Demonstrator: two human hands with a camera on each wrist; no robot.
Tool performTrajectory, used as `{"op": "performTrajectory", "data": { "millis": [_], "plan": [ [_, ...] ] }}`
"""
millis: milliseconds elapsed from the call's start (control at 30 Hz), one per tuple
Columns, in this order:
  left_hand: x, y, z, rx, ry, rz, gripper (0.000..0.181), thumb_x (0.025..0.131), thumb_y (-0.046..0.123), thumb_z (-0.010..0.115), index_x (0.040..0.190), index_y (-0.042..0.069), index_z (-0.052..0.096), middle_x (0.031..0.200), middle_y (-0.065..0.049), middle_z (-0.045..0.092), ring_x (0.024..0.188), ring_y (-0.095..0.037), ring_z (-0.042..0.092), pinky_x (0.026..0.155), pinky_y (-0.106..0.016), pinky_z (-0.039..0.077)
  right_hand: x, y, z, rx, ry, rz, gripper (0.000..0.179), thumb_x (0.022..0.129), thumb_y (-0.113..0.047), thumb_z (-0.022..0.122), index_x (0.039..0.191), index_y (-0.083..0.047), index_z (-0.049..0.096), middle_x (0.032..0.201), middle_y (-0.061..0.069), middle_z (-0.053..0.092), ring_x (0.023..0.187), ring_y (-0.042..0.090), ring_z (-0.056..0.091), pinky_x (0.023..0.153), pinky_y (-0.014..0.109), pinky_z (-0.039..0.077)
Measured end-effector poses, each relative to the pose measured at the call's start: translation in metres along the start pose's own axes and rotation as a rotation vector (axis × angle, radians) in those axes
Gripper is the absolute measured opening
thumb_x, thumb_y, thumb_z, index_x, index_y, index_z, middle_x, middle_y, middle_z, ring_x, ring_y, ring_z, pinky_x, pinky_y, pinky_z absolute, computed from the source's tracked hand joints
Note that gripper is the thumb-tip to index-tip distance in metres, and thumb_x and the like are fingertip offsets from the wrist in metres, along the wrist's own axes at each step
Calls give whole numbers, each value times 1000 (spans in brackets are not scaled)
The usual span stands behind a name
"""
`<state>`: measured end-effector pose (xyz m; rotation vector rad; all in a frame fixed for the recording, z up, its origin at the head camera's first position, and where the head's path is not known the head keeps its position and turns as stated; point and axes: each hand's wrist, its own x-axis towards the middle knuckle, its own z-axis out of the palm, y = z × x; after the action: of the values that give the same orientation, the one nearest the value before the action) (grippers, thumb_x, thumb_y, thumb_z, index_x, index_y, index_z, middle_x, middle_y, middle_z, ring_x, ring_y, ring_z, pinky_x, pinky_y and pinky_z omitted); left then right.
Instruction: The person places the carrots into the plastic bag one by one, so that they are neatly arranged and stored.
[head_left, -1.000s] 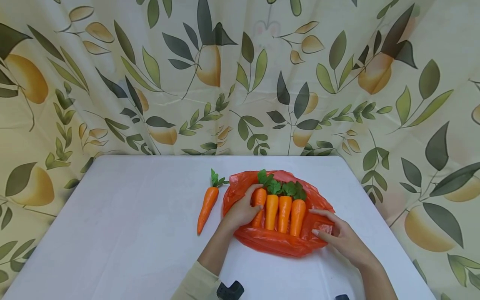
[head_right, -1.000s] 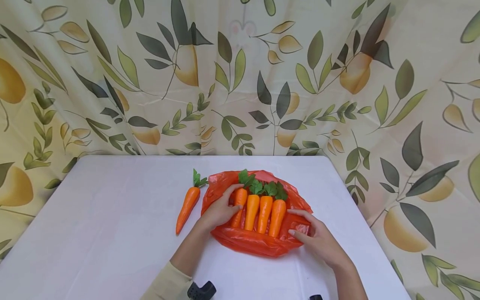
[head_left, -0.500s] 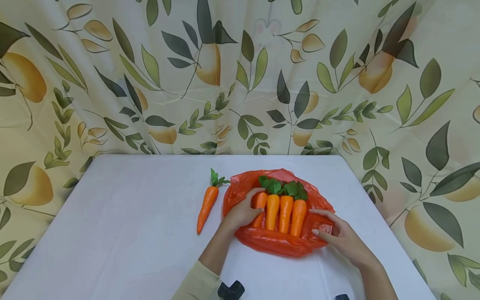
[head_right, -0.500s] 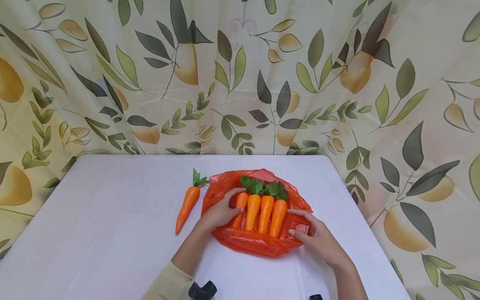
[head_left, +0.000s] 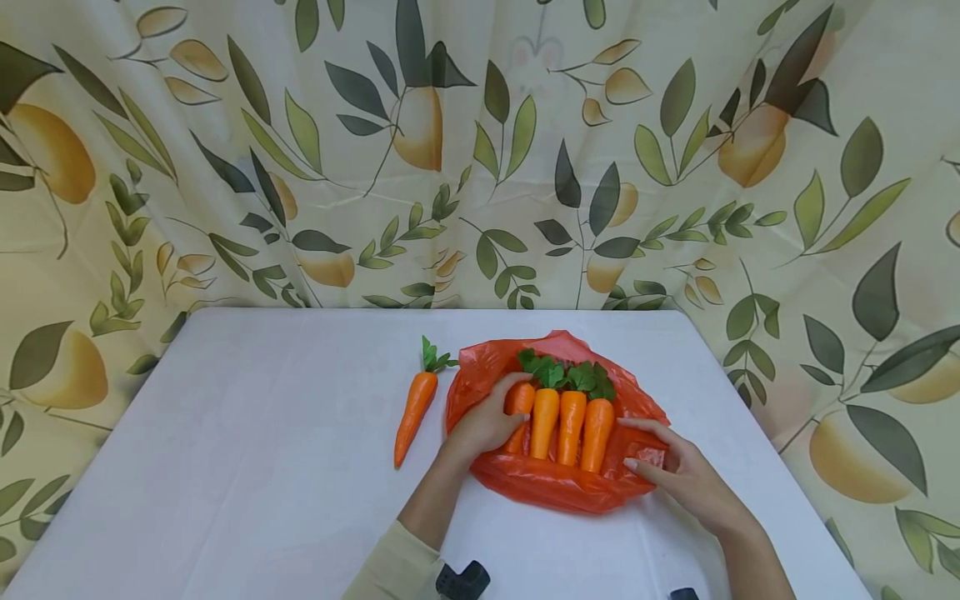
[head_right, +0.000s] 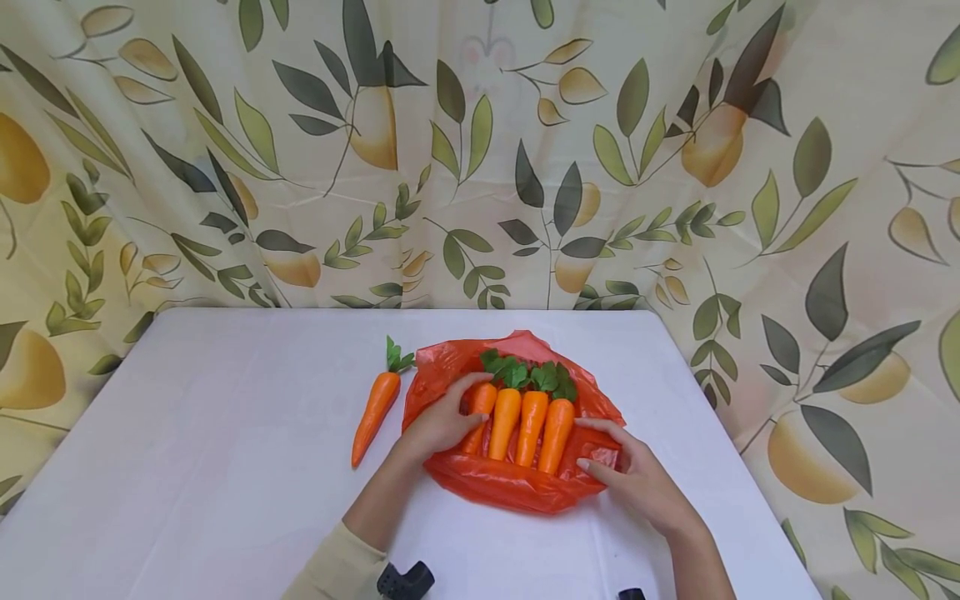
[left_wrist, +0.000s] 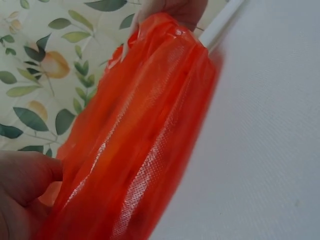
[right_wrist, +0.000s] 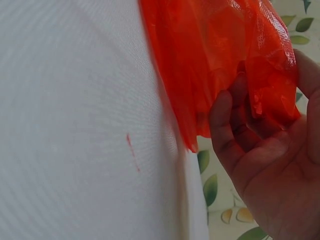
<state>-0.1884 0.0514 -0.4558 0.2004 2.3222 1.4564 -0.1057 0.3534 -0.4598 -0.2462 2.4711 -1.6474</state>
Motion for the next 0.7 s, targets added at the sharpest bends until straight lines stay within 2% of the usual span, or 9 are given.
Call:
{"op": "performTrajectory", "data": {
  "millis": [300,467,700],
  "plan": [
    [-1,5,-2,43,48,25,55,99,13,70,147,33,51,136,-7,58,115,-30,59,92,-57,55,0,-2,0,11,-5,7,53,100,-14,70,149,-5,50,150,24,41,118,2,54,88,29,57],
    [0,7,-2,42,76,59,49,100,13,70,143,31,55,136,-5,59,119,-29,57,94,-57,54,-1,-2,0,8,0,13,53,100,-14,70,149,-5,51,150,24,42,119,2,53,87,29,57],
    [-2,13,-4,50,84,157,44,98,10,72,139,24,60,141,-5,55,124,-27,55,96,-51,55,-2,-3,0,-8,12,27,54,100,-17,71,149,-7,52,153,23,40,121,-1,48,87,29,57]
  ]
}}
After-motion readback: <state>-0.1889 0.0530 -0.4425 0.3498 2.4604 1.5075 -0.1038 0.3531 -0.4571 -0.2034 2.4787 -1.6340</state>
